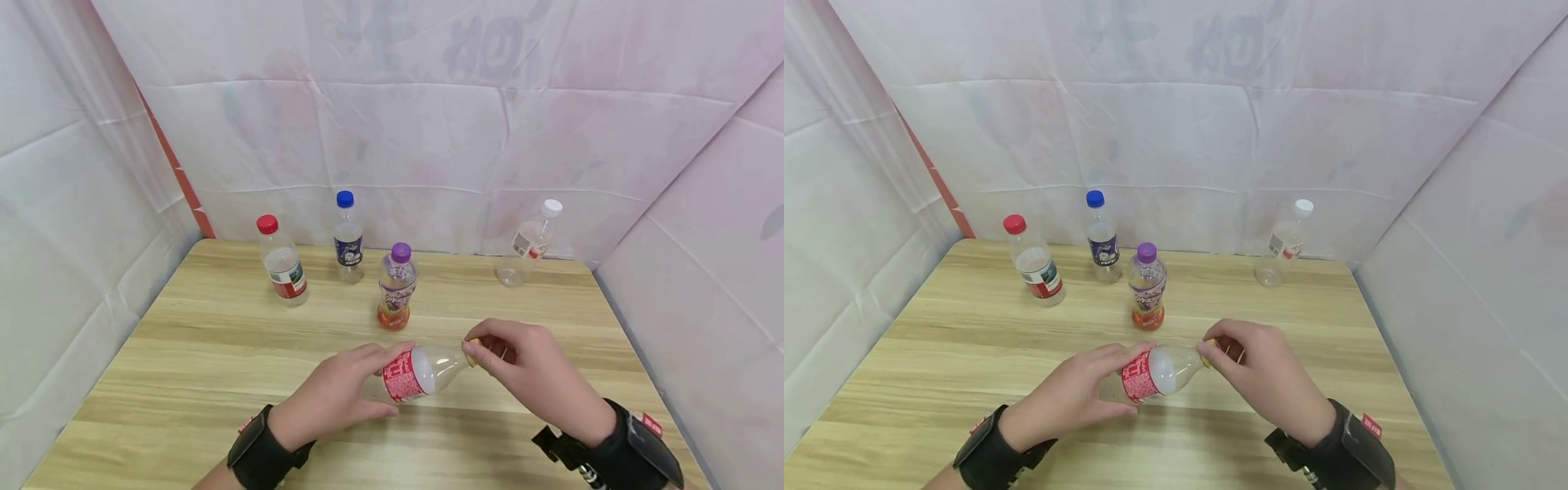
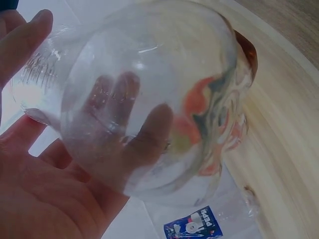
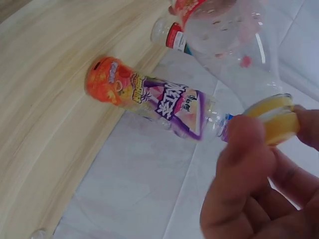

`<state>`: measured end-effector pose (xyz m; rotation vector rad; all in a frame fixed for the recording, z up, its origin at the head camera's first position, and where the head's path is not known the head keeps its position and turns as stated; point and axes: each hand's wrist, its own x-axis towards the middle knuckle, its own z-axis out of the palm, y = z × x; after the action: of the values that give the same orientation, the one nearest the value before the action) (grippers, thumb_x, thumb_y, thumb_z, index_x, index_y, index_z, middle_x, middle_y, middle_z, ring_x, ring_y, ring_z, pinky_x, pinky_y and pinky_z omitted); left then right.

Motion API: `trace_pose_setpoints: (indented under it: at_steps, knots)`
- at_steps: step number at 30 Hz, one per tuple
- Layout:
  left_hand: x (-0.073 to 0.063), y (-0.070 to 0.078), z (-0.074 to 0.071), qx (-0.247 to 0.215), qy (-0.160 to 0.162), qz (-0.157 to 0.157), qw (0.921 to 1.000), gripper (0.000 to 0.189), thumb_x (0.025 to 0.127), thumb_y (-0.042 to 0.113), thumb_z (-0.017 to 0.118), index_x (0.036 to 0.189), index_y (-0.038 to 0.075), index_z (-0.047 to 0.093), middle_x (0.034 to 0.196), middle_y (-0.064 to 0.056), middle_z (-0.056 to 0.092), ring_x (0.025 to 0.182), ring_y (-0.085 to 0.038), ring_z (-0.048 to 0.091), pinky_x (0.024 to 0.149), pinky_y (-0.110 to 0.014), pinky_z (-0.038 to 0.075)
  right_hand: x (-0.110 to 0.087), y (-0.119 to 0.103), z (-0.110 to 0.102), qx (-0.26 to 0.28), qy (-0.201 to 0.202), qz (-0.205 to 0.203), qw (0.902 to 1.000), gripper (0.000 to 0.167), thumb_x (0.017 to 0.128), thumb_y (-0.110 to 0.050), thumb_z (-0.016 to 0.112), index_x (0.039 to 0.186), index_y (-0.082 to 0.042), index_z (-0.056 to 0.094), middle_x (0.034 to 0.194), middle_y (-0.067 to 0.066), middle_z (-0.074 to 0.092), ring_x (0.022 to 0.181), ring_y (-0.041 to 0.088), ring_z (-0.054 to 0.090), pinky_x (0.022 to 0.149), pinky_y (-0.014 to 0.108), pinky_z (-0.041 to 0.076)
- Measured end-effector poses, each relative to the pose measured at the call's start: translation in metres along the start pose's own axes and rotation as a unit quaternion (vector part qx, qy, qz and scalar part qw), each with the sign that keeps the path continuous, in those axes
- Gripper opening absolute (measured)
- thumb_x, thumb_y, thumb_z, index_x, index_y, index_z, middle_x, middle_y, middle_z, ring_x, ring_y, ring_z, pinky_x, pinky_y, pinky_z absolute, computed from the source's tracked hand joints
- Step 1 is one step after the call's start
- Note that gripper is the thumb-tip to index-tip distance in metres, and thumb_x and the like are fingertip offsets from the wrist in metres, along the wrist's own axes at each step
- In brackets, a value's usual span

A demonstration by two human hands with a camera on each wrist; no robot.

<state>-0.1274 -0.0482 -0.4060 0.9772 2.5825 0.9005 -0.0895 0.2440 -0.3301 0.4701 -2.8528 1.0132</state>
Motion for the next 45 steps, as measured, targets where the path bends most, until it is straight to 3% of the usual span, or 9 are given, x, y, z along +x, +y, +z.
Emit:
trace_pose_setpoints:
  at_steps: [8, 12, 16, 20, 25, 31, 38, 41, 45]
  knots:
    - [-0.001, -0.005, 0.002, -0.012, -0.006, -0.001, 0.9999, 0.097, 0.081, 0.04, 0.091, 0.159, 0.05, 0.035, 0.134, 0.01, 0.067, 0.121, -0.009, 0.065, 0.101, -0.04, 0.059, -0.002, 0.004, -0.001, 0.033, -0.006, -0.1, 0.9945, 0.031, 0.087, -0.005, 0.083, 0.11, -0.024, 0.074, 0.105, -0.016, 0.069, 0.09, 0.002, 0.064, 0.073, 0.022, 0.061]
    - [-0.002, -0.006, 0.002, -0.019, -0.003, 0.003, 0.9998, 0.096, 0.082, 0.038, 0.091, 0.159, 0.048, 0.035, 0.135, 0.009, 0.067, 0.123, -0.01, 0.064, 0.103, -0.041, 0.058, -0.004, 0.007, -0.003, 0.044, 0.012, -0.14, 0.9891, 0.042, 0.084, 0.003, 0.084, 0.115, -0.023, 0.072, 0.112, -0.01, 0.07, 0.098, 0.005, 0.064, 0.077, 0.02, 0.061]
    - [-0.003, -0.008, 0.0, -0.023, 0.001, 0.001, 0.9997, 0.095, 0.082, 0.04, 0.09, 0.16, 0.047, 0.036, 0.137, 0.009, 0.066, 0.126, -0.011, 0.063, 0.104, -0.042, 0.057, -0.007, 0.013, -0.008, 0.061, 0.032, -0.127, 0.9895, 0.052, 0.081, 0.008, 0.084, 0.121, -0.022, 0.07, 0.115, -0.006, 0.07, 0.101, 0.007, 0.066, 0.081, 0.019, 0.06]
    - [-0.003, -0.009, -0.003, -0.026, 0.01, 0.002, 0.9996, 0.094, 0.082, 0.04, 0.091, 0.16, 0.044, 0.038, 0.14, 0.009, 0.065, 0.129, -0.013, 0.063, 0.106, -0.043, 0.057, -0.012, 0.025, -0.011, 0.078, 0.025, -0.085, 0.993, 0.047, 0.081, 0.009, 0.083, 0.118, -0.019, 0.071, 0.113, -0.004, 0.068, 0.1, 0.007, 0.068, 0.082, 0.02, 0.061]
    - [-0.002, -0.011, -0.006, -0.036, 0.017, -0.001, 0.9992, 0.095, 0.081, 0.04, 0.091, 0.159, 0.047, 0.037, 0.144, 0.011, 0.063, 0.132, -0.013, 0.061, 0.107, -0.044, 0.056, -0.019, 0.047, -0.005, 0.093, -0.03, -0.036, 0.9945, 0.03, 0.086, -0.004, 0.084, 0.11, -0.016, 0.071, 0.105, -0.006, 0.069, 0.092, 0.007, 0.07, 0.08, 0.024, 0.063]
    - [-0.002, -0.011, -0.007, -0.043, 0.019, 0.001, 0.9989, 0.096, 0.081, 0.039, 0.091, 0.159, 0.048, 0.037, 0.142, 0.011, 0.064, 0.13, -0.012, 0.061, 0.107, -0.043, 0.056, -0.022, 0.067, 0.028, 0.062, -0.119, -0.024, 0.9907, 0.024, 0.084, -0.018, 0.089, 0.096, -0.027, 0.071, 0.096, -0.015, 0.071, 0.082, 0.004, 0.064, 0.07, 0.023, 0.057]
    - [-0.005, -0.011, -0.008, -0.041, 0.027, 0.001, 0.9988, 0.095, 0.081, 0.04, 0.091, 0.16, 0.044, 0.039, 0.141, 0.01, 0.065, 0.127, -0.011, 0.062, 0.106, -0.041, 0.056, -0.029, 0.084, 0.073, 0.093, -0.236, -0.017, 0.9672, 0.025, 0.081, -0.012, 0.089, 0.099, -0.022, 0.074, 0.089, -0.013, 0.067, 0.08, 0.002, 0.058, 0.067, 0.021, 0.053]
    - [-0.006, -0.012, -0.008, -0.048, 0.03, 0.002, 0.9984, 0.095, 0.081, 0.04, 0.091, 0.159, 0.046, 0.037, 0.141, 0.011, 0.064, 0.128, -0.01, 0.062, 0.106, -0.041, 0.056, -0.034, 0.09, 0.084, 0.107, -0.257, -0.027, 0.9601, 0.027, 0.083, -0.013, 0.088, 0.105, -0.022, 0.076, 0.093, -0.012, 0.067, 0.081, 0.001, 0.059, 0.067, 0.021, 0.054]
    - [-0.006, -0.013, -0.007, -0.052, 0.032, 0.002, 0.9982, 0.096, 0.082, 0.04, 0.091, 0.16, 0.046, 0.037, 0.141, 0.011, 0.064, 0.128, -0.01, 0.062, 0.106, -0.041, 0.056, -0.04, 0.094, 0.089, 0.101, -0.252, -0.051, 0.961, 0.029, 0.081, -0.013, 0.088, 0.106, -0.023, 0.077, 0.096, -0.013, 0.068, 0.083, -0.001, 0.059, 0.069, 0.021, 0.055]
